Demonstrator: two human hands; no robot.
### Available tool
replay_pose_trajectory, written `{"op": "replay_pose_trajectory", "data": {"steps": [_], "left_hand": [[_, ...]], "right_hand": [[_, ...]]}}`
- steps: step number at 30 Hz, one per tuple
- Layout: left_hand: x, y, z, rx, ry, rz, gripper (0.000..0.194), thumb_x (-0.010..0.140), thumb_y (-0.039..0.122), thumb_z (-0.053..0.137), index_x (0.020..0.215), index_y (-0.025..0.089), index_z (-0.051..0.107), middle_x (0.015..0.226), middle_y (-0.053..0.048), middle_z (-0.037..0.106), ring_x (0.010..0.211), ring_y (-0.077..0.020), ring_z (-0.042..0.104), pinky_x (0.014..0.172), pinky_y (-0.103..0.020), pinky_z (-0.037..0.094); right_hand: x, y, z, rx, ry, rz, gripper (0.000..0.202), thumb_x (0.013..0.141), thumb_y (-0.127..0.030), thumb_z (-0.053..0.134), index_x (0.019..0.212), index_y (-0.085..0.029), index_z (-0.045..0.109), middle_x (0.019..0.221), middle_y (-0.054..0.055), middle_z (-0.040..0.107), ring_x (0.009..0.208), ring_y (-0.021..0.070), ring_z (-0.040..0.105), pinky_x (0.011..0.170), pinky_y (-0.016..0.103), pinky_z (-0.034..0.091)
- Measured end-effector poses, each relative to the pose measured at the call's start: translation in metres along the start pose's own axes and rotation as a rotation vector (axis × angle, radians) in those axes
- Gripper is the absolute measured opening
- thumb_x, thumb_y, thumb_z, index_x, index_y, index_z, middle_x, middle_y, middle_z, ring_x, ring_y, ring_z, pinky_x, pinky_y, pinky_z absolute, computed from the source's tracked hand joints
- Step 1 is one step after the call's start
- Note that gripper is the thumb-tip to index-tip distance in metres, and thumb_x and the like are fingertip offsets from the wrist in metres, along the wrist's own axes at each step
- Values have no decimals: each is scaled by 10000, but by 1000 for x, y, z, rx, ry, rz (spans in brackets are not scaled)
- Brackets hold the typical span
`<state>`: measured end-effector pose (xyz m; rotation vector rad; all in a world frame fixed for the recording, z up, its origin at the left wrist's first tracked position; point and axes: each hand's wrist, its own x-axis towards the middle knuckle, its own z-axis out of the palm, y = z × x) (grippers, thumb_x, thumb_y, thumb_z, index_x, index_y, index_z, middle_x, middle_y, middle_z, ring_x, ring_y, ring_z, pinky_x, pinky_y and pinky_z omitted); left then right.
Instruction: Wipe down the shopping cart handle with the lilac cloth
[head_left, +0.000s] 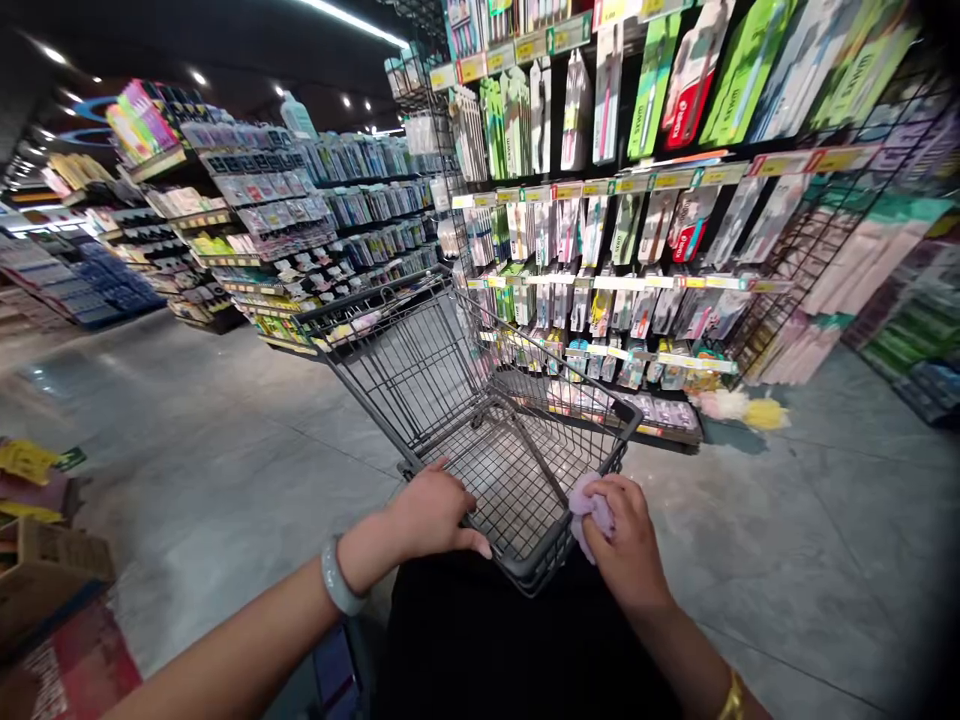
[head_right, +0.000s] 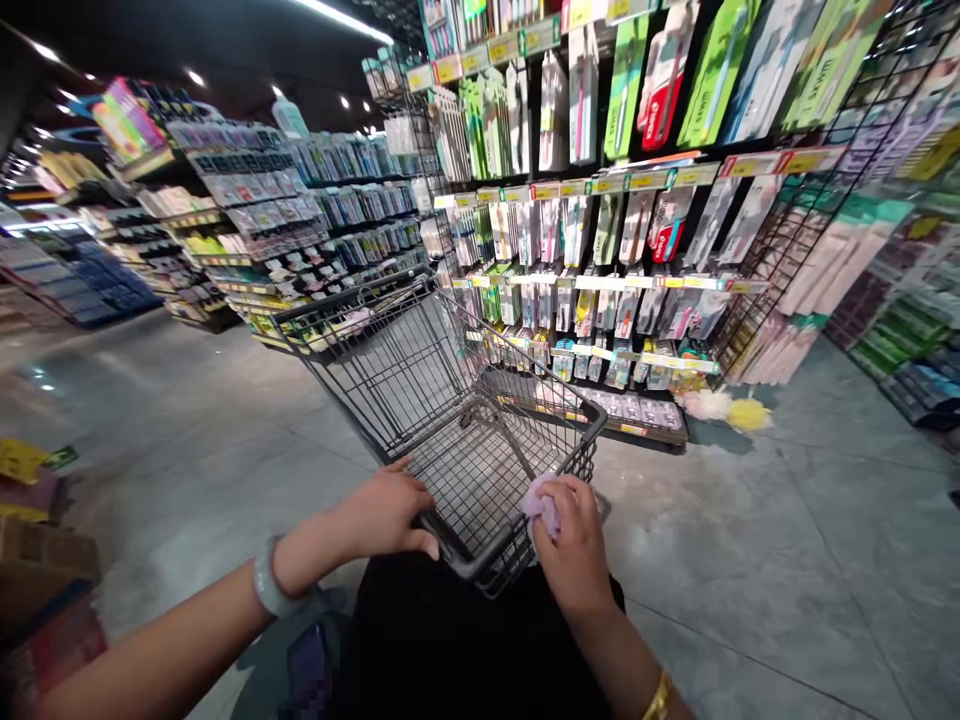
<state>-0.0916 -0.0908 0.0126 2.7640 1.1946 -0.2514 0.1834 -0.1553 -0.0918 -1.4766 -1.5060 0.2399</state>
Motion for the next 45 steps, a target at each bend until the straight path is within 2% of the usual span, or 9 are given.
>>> {"op": "replay_pose_trajectory", "data": {"steps": [5, 23, 27, 30, 32, 35, 37, 40, 45], "left_hand": [[8, -1, 6, 115, 12, 46, 823, 771, 878, 330, 779, 154, 722, 657, -112, 670, 647, -275, 647, 654, -356, 462], [85, 55, 2, 46, 58, -140, 903, 789, 883, 241, 693, 129, 728, 658, -168, 665, 699, -299, 656, 707, -405, 464], [105, 66, 0, 27, 77, -177, 885, 794, 874, 270, 766, 122, 737, 742, -188, 691, 780, -325, 672, 740, -415, 457], [117, 67, 5, -5, 142, -148, 871, 829, 837, 265, 896, 97, 720, 792, -201, 697, 818, -341, 677, 758, -435, 464], [122, 63, 7, -39, 195, -92, 843, 854, 804, 279, 1035, 87, 683, 847, -197, 703, 863, -344, 677, 785, -448, 473], [121, 46, 5, -138, 300, 71, 744, 892, 734, 353, 1281, 136, 565, 1114, -166, 691, 1075, -309, 635, 944, -434, 449], [115, 23, 2, -176, 374, 128, 676, 916, 682, 386, 1365, 190, 497, 1287, -125, 629, 1213, -264, 566, 1107, -424, 333], [97, -28, -4, -97, 416, -11, 642, 935, 664, 357, 1336, 192, 525, 1300, -115, 625, 1270, -267, 519, 1194, -481, 168], [60, -119, -6, 69, 427, -348, 586, 972, 621, 314, 1225, 173, 594, 1228, -136, 646, 1246, -299, 503, 1163, -579, 118]], "right_hand": [[13, 5, 11, -85, 29, 19, 241, 798, -233, 508, 1020, -245, 601, 1189, 85, 478, 1134, 257, 507, 994, 460, 428], [102, 70, -18, -284, 100, -71, 223, 773, -234, 503, 958, -203, 625, 1010, 93, 578, 1004, 262, 516, 907, 414, 432], [107, 54, -30, -217, -52, -150, 200, 751, -242, 523, 909, -216, 642, 963, 63, 619, 934, 230, 558, 841, 350, 449], [94, 26, -30, -286, -241, -283, 170, 782, -234, 541, 906, -236, 657, 970, 49, 630, 907, 212, 563, 805, 319, 442], [83, 10, -28, -373, -270, -332, 154, 814, -237, 547, 917, -243, 662, 987, 53, 624, 898, 212, 551, 782, 312, 431], [72, -2, -23, -476, -201, -355, 167, 834, -219, 555, 955, -250, 665, 1055, 67, 613, 924, 223, 531, 765, 309, 412], [69, -2, -22, -532, -160, -357, 187, 825, -195, 564, 969, -258, 667, 1085, 71, 609, 939, 232, 518, 758, 308, 402], [70, 5, -20, -592, -137, -347, 174, 826, -200, 573, 958, -265, 665, 1074, 73, 610, 923, 238, 504, 738, 309, 395], [77, 24, -18, -627, -109, -353, 180, 844, -229, 565, 988, -270, 666, 1105, 84, 602, 956, 251, 500, 767, 332, 412]]}}
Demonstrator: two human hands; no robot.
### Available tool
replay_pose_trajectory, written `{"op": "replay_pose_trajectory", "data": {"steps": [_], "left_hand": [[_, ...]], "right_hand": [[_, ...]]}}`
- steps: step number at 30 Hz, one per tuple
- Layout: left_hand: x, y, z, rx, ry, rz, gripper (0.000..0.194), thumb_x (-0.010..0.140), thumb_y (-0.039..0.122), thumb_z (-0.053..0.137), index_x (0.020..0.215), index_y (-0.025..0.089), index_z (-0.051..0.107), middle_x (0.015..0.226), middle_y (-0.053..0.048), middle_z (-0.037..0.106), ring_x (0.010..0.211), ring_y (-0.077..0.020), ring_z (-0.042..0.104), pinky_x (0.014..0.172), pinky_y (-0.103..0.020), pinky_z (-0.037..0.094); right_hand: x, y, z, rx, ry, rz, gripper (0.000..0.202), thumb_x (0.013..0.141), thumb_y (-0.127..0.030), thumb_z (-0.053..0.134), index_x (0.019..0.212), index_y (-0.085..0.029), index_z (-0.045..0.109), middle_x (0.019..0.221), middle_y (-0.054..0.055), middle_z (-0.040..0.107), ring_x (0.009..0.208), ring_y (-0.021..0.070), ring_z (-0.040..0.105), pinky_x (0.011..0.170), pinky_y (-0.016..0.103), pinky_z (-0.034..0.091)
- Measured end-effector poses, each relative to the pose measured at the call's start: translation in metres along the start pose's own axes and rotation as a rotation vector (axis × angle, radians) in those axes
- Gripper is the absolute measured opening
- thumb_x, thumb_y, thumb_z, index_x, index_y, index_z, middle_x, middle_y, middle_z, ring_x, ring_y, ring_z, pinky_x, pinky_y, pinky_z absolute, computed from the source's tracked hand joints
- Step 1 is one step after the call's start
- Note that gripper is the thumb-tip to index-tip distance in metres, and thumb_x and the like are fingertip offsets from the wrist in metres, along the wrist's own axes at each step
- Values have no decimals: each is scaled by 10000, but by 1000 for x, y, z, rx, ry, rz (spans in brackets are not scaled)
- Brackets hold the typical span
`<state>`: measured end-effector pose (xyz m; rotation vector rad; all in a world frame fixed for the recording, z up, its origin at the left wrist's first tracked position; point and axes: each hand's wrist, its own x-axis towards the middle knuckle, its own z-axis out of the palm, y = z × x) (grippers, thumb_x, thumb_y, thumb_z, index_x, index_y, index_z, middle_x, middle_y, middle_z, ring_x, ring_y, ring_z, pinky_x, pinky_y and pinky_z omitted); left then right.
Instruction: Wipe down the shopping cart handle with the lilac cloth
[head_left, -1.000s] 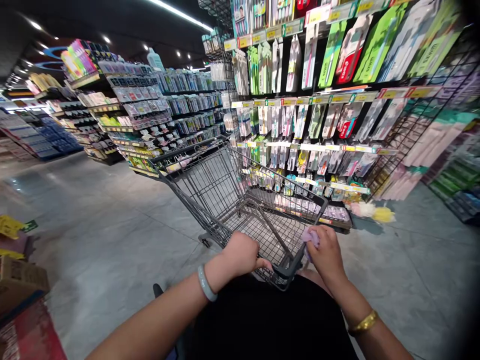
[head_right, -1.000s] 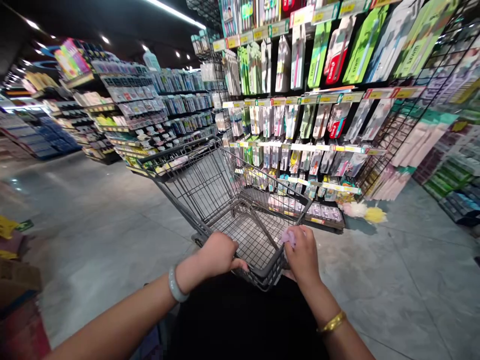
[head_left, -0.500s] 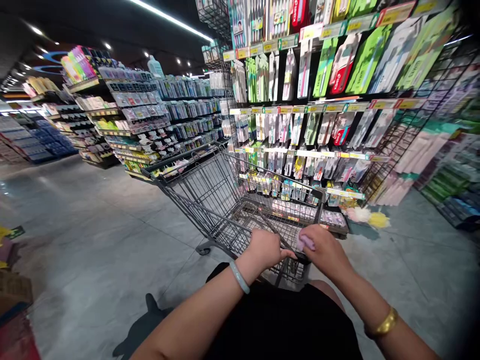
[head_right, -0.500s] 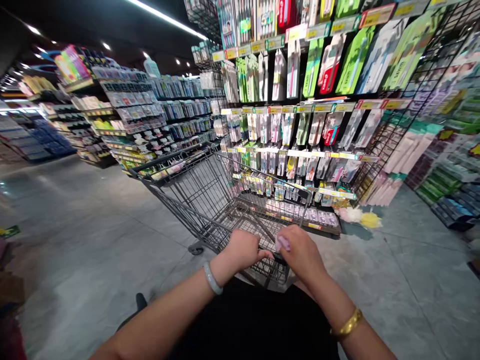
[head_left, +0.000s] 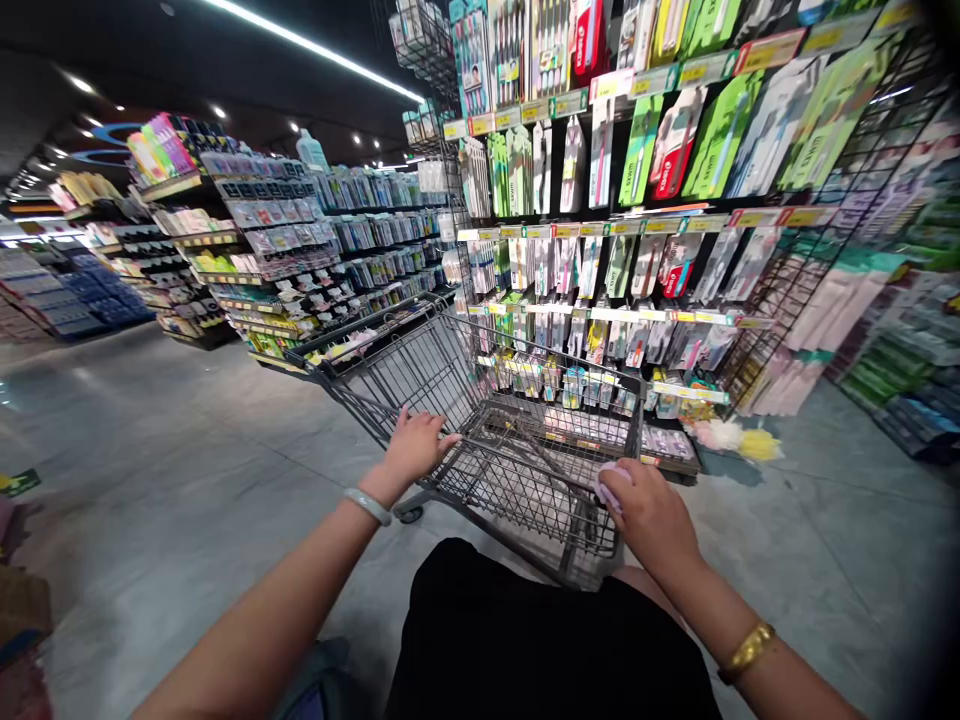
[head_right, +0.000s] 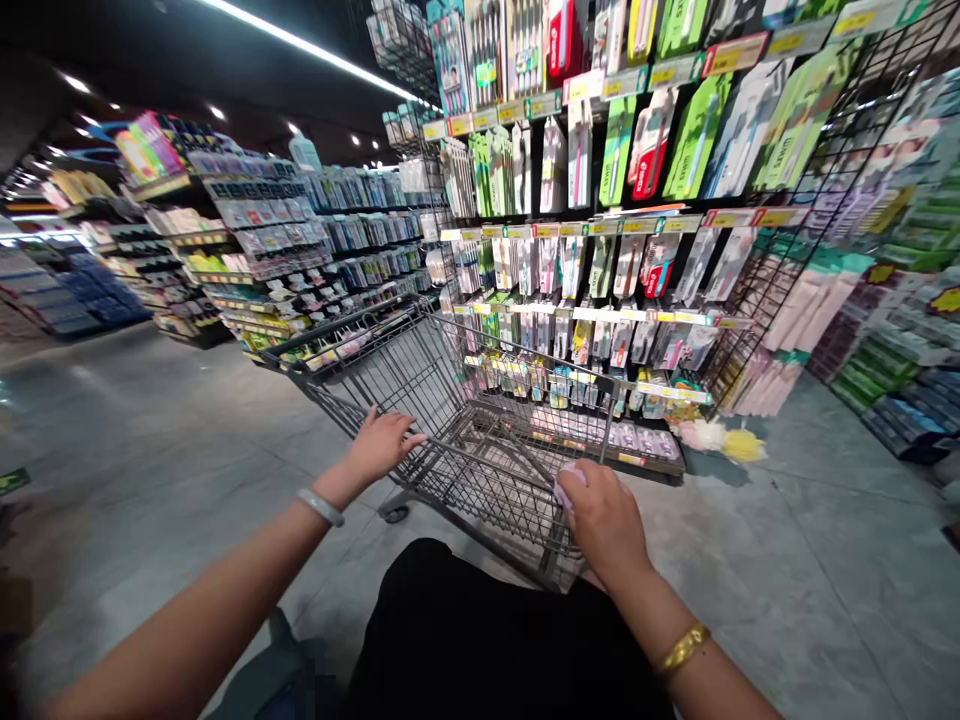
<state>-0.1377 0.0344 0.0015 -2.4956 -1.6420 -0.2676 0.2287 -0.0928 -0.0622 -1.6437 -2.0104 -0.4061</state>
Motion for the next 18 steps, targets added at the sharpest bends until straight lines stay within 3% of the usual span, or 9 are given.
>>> {"op": "replay_pose_trajectory", "data": {"steps": [2, 5, 8, 11, 14, 16, 18], "left_hand": [[2, -21, 1, 25, -22, 16, 506, 991, 573, 319, 1161, 205, 621, 1153, -98, 667, 1165, -271, 538, 1155, -569, 132], [10, -26, 6, 81, -38, 64, 477, 1003, 517, 321, 984, 183, 661, 951, -84, 674, 964, -241, 579, 1108, -503, 233], [19, -16, 13, 79, -36, 86, 496, 1006, 501, 308, 855, 177, 651, 837, -81, 654, 825, -223, 567, 971, -404, 341], [25, -4, 17, 47, -42, 80, 478, 999, 509, 337, 828, 191, 651, 811, -74, 656, 797, -220, 561, 851, -353, 356], [27, 12, 18, 49, -24, 57, 463, 991, 517, 364, 839, 193, 657, 821, -77, 664, 804, -224, 563, 829, -352, 340], [26, 24, 18, 54, -12, 46, 463, 985, 530, 372, 849, 193, 660, 830, -79, 665, 809, -224, 564, 823, -352, 334], [24, 38, 19, 50, -7, 32, 459, 978, 543, 385, 858, 199, 663, 844, -76, 667, 826, -224, 566, 817, -349, 329]], "right_hand": [[2, 9, 1, 4, 1, -1, 196, 841, -232, 568, 1006, -265, 669, 1107, 87, 597, 964, 247, 502, 781, 333, 417], [6, 21, -2, 3, -20, 32, 191, 829, -226, 585, 998, -258, 670, 1086, 78, 592, 956, 236, 505, 784, 324, 409], [17, 11, -7, -2, -61, 138, 123, 844, -225, 586, 938, -249, 662, 1017, 66, 585, 918, 222, 499, 755, 308, 383], [35, -31, -3, 99, -83, 203, 137, 856, -201, 576, 952, -254, 656, 1022, 56, 575, 918, 201, 494, 739, 282, 364], [52, -73, 7, 201, -91, 168, 238, 827, -163, 595, 1028, -275, 656, 1137, 51, 554, 1000, 202, 486, 765, 265, 358], [56, -77, 10, 214, -119, 165, 228, 832, -181, 595, 1028, -277, 657, 1145, 47, 554, 1012, 203, 487, 757, 260, 351], [53, -57, 6, 203, -167, 221, 186, 845, -209, 578, 1000, -269, 662, 1084, 45, 572, 962, 191, 503, 733, 258, 341]]}}
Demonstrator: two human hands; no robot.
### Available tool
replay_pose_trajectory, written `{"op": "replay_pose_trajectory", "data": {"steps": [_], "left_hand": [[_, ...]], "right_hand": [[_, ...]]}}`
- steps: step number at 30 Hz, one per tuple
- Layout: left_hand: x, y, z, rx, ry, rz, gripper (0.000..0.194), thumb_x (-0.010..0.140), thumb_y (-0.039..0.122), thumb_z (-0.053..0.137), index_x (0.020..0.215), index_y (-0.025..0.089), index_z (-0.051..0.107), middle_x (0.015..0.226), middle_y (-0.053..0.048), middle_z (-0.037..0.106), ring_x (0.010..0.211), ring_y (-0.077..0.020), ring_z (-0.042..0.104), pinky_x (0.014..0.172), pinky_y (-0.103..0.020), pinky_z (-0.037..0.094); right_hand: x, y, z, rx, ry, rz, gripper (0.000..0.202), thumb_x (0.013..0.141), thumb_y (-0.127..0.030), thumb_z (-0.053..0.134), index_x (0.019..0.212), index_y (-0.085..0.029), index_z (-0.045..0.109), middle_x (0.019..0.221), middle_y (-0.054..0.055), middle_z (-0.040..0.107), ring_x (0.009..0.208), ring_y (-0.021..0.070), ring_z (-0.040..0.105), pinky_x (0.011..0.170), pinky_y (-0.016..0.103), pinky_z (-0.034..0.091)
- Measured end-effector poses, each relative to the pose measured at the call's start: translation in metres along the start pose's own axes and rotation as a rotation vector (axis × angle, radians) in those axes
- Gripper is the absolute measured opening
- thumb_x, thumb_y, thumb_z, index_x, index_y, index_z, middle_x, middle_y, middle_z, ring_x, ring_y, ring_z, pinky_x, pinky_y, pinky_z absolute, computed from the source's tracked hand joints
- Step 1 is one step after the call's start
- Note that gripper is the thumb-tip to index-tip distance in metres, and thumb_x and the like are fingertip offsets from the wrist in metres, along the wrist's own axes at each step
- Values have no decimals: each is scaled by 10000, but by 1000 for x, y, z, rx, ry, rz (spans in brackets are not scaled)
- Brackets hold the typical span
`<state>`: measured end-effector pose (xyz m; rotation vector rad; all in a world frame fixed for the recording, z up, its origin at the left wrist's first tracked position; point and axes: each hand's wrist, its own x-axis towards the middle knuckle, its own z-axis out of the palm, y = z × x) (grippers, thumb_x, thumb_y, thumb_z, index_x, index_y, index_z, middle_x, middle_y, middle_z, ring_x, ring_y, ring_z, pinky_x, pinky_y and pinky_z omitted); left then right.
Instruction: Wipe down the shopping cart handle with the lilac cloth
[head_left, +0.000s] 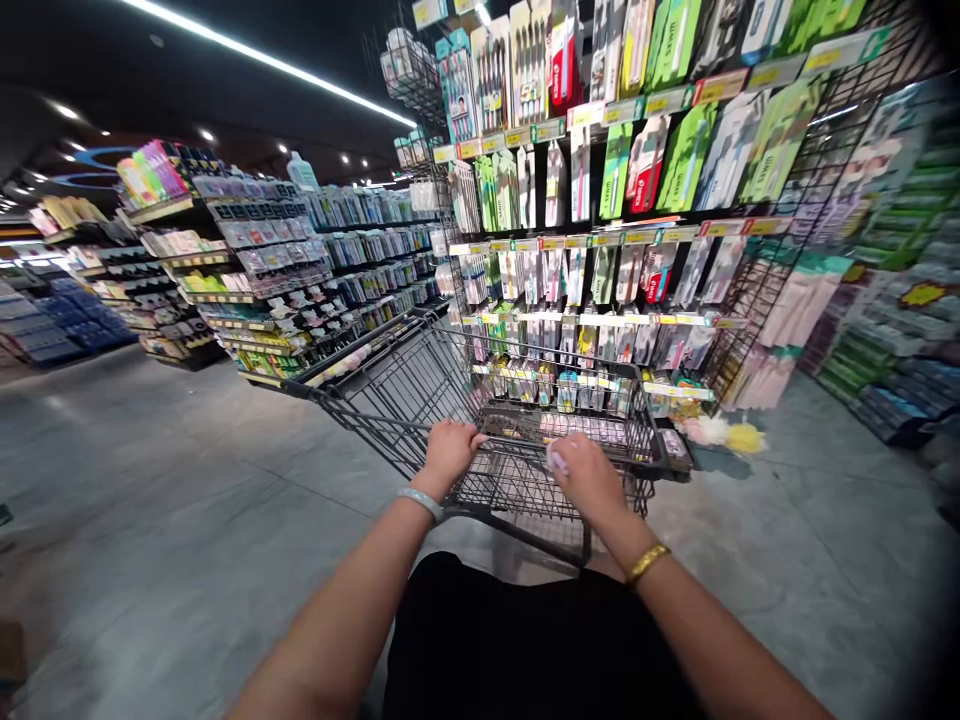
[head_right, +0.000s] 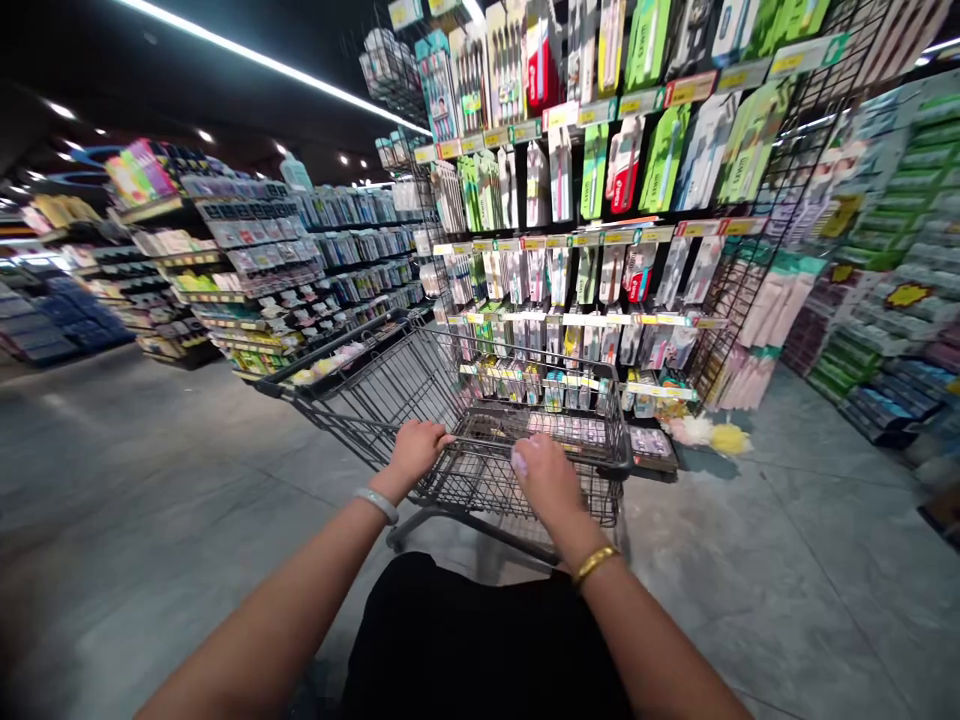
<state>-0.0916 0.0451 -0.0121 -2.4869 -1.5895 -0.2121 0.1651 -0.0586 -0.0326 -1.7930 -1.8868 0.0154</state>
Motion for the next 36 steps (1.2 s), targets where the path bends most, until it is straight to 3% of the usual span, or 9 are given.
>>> {"op": "replay_pose_trajectory", "data": {"steps": [5, 9, 13, 15, 20, 24, 27, 32, 36], "left_hand": [[-3, 40, 1, -75, 19, -75, 437, 975, 536, 408, 857, 205, 668, 867, -68, 667, 906, -237, 563, 835, -357, 318], [-5, 73, 2, -126, 50, -87, 341, 984, 448, 439, 889, 215, 670, 892, -59, 676, 956, -241, 553, 849, -372, 312], [-12, 95, 1, -131, 63, -48, 260, 974, 388, 478, 882, 220, 653, 919, -41, 679, 961, -226, 552, 843, -369, 321], [-16, 104, 0, -143, 70, -39, 227, 961, 371, 504, 876, 217, 648, 920, -41, 678, 962, -224, 554, 846, -369, 331], [-30, 119, -7, -202, 80, -19, 172, 950, 306, 523, 953, 201, 660, 941, -57, 689, 974, -239, 582, 882, -383, 373], [-54, 102, -21, -216, 111, 58, 287, 975, 314, 498, 1236, 238, 592, 1154, -43, 680, 1106, -203, 579, 1066, -390, 310], [-79, 68, -36, -128, 170, 29, 328, 997, 406, 441, 1223, 239, 608, 1168, -59, 678, 1143, -228, 572, 1162, -468, 178], [-107, 29, -54, 24, -68, -36, 506, 987, 564, 322, 997, 205, 679, 923, -100, 715, 932, -264, 652, 929, -416, 431], [-107, 32, -59, 58, -217, -70, 522, 1004, 523, 253, 948, 206, 664, 845, -94, 711, 837, -245, 676, 754, -328, 463]], "right_hand": [[1, 56, -31, -72, -41, 300, 162, 849, -263, 539, 928, -238, 678, 950, 56, 585, 831, 182, 529, 690, 272, 331], [18, 11, -23, 34, 5, 156, 255, 857, -271, 533, 1075, -233, 661, 1113, 70, 608, 986, 195, 537, 785, 263, 377], [45, -31, -17, -36, -228, 68, 273, 884, -327, 492, 1074, -253, 674, 1155, 61, 642, 1070, 202, 561, 854, 273, 404], [61, -20, -26, -87, -344, 151, 269, 873, -335, 490, 1022, -257, 700, 1103, 64, 679, 996, 202, 616, 791, 277, 439], [83, 44, -56, -219, -467, 381, 253, 758, -258, 580, 922, -157, 745, 998, 164, 717, 908, 286, 688, 734, 348, 500], [68, 70, -60, -283, -414, 408, 330, 813, -253, 507, 1033, -171, 739, 1120, 185, 696, 1031, 300, 672, 804, 381, 509], [56, 77, -60, -308, -378, 376, 363, 845, -246, 464, 1089, -193, 726, 1185, 175, 677, 1099, 278, 648, 854, 366, 499], [55, 82, -70, -345, -412, 376, 355, 823, -206, 488, 1084, -186, 728, 1158, 183, 685, 1094, 299, 646, 847, 399, 503], [53, 42, -67, -343, -459, 329, 287, 788, -206, 561, 998, -136, 744, 1060, 212, 700, 1020, 311, 665, 826, 408, 498]]}}
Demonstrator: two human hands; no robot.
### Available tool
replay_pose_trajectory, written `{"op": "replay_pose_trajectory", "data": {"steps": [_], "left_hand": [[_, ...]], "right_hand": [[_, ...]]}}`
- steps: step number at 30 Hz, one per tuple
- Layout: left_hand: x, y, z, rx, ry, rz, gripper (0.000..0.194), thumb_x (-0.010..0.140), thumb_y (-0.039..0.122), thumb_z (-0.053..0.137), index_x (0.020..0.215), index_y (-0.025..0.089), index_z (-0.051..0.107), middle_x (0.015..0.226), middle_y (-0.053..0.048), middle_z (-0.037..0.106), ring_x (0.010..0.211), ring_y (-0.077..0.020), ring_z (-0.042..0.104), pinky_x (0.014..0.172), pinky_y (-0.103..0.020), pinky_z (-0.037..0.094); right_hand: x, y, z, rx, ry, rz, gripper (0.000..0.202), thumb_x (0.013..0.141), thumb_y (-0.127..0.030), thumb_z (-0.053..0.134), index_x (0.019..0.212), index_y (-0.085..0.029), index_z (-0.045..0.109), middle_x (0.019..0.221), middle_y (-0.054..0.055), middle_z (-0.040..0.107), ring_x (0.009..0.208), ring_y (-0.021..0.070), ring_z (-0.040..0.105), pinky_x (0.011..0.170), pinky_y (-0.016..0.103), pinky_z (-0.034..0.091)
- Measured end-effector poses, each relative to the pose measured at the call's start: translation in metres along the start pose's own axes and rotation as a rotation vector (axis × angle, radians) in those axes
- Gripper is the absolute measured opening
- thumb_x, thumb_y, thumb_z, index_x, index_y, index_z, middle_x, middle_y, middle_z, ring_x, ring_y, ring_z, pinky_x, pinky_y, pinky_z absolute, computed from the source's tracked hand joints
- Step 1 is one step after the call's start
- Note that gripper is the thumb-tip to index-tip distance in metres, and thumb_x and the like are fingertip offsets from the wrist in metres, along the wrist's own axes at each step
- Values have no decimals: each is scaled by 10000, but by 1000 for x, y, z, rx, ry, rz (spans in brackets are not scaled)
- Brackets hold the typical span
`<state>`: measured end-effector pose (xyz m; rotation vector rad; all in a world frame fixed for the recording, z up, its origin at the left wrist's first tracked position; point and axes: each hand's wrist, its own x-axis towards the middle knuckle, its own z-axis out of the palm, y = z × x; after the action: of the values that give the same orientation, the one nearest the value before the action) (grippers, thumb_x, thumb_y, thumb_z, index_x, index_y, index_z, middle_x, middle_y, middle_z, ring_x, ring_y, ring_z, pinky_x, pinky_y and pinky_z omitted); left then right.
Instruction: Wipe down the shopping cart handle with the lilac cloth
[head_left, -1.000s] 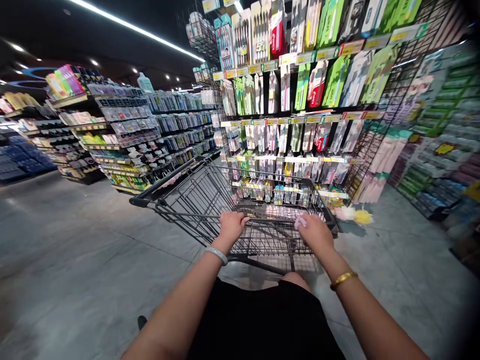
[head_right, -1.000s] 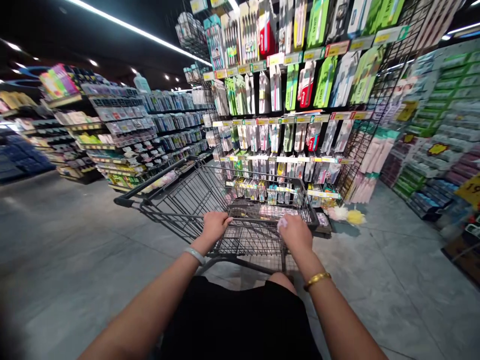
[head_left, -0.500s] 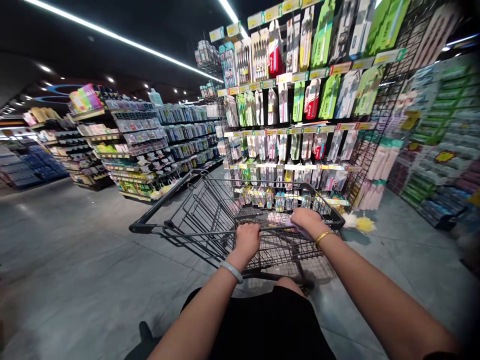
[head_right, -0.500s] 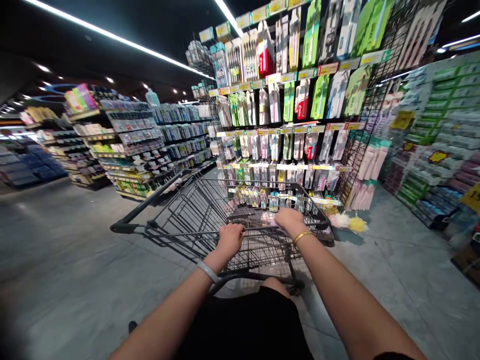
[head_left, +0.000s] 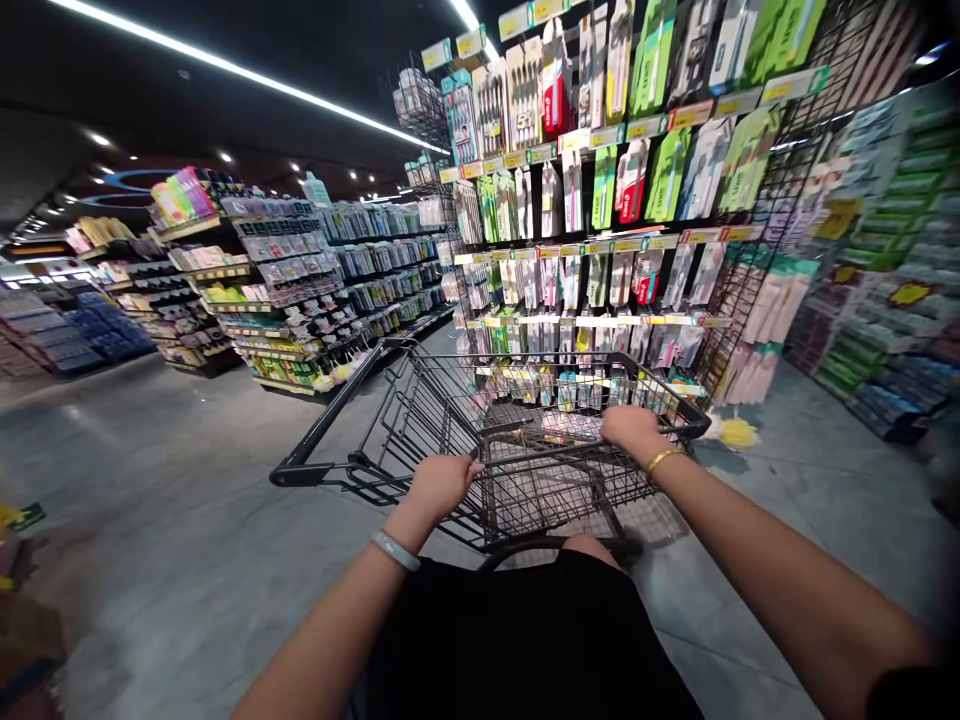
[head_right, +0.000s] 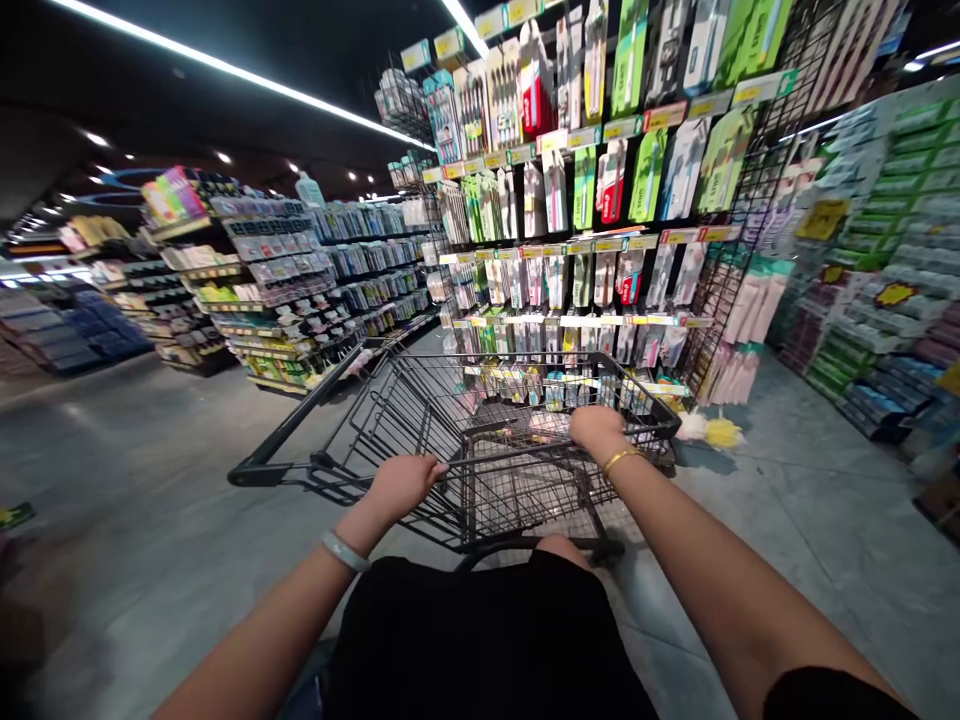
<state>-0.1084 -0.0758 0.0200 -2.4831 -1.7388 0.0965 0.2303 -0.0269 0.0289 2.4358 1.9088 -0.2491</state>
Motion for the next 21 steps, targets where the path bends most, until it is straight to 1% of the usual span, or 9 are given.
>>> {"op": "replay_pose_trajectory", "data": {"steps": [4, 6, 9, 11, 13, 15, 17, 19, 21], "left_hand": [[2, 1, -3, 32, 10, 33, 509, 1004, 517, 258, 948, 204, 655, 837, -90, 711, 844, -252, 683, 728, -316, 461], [2, -1, -3, 35, 18, 41, 505, 1006, 515, 257, 942, 204, 650, 840, -86, 712, 844, -250, 684, 724, -313, 460], [2, -2, 1, 36, 37, 49, 503, 1009, 507, 253, 922, 205, 645, 847, -85, 715, 844, -245, 685, 724, -310, 458], [4, 0, 4, 41, 51, 57, 501, 1009, 507, 255, 920, 204, 645, 842, -85, 715, 838, -249, 685, 721, -314, 459], [8, 4, 5, 43, 56, 58, 497, 1008, 505, 260, 932, 202, 647, 832, -88, 714, 831, -256, 685, 717, -322, 461], [13, 9, 6, 42, 56, 50, 500, 1006, 508, 263, 943, 199, 651, 825, -92, 712, 828, -264, 685, 716, -330, 462], [16, 12, 6, 36, 57, 38, 503, 1004, 514, 269, 941, 196, 653, 828, -96, 714, 826, -269, 687, 715, -334, 463], [17, 14, 6, 34, 65, 38, 495, 1004, 511, 280, 934, 194, 654, 836, -97, 717, 828, -272, 689, 718, -338, 464], [15, 14, 6, 31, 71, 45, 484, 1004, 505, 289, 936, 195, 654, 841, -97, 718, 830, -271, 689, 723, -339, 464]], "right_hand": [[-33, -62, 6, 55, 34, -232, 257, 799, -267, 588, 986, -186, 744, 1076, 132, 702, 1034, 246, 641, 840, 321, 467], [-45, -74, 7, 93, 73, -323, 286, 851, -307, 531, 1050, -243, 726, 1162, 74, 679, 1102, 206, 603, 848, 272, 447], [-45, -54, 1, 105, 63, -307, 288, 880, -323, 489, 1019, -248, 730, 1119, 68, 694, 1030, 197, 628, 798, 262, 461], [-37, -35, -7, 83, 36, -214, 280, 863, -285, 503, 982, -193, 740, 1052, 129, 708, 961, 236, 657, 773, 306, 482], [-31, -33, -12, 67, 5, -143, 270, 841, -246, 521, 955, -149, 745, 997, 178, 712, 913, 271, 675, 756, 348, 495], [-32, -55, -11, 77, -33, -160, 254, 841, -249, 526, 902, -157, 755, 923, 163, 723, 840, 255, 688, 732, 342, 500], [-41, -94, -5, 109, -53, -257, 258, 859, -289, 516, 851, -203, 759, 865, 108, 732, 801, 213, 686, 727, 305, 495], [-52, -129, 2, 138, -15, -365, 251, 851, -334, 531, 928, -243, 752, 987, 76, 736, 935, 212, 671, 781, 290, 481], [-60, -141, 6, 159, 19, -429, 276, 860, -357, 509, 998, -279, 735, 1096, 46, 719, 1023, 205, 644, 809, 278, 466]]}}
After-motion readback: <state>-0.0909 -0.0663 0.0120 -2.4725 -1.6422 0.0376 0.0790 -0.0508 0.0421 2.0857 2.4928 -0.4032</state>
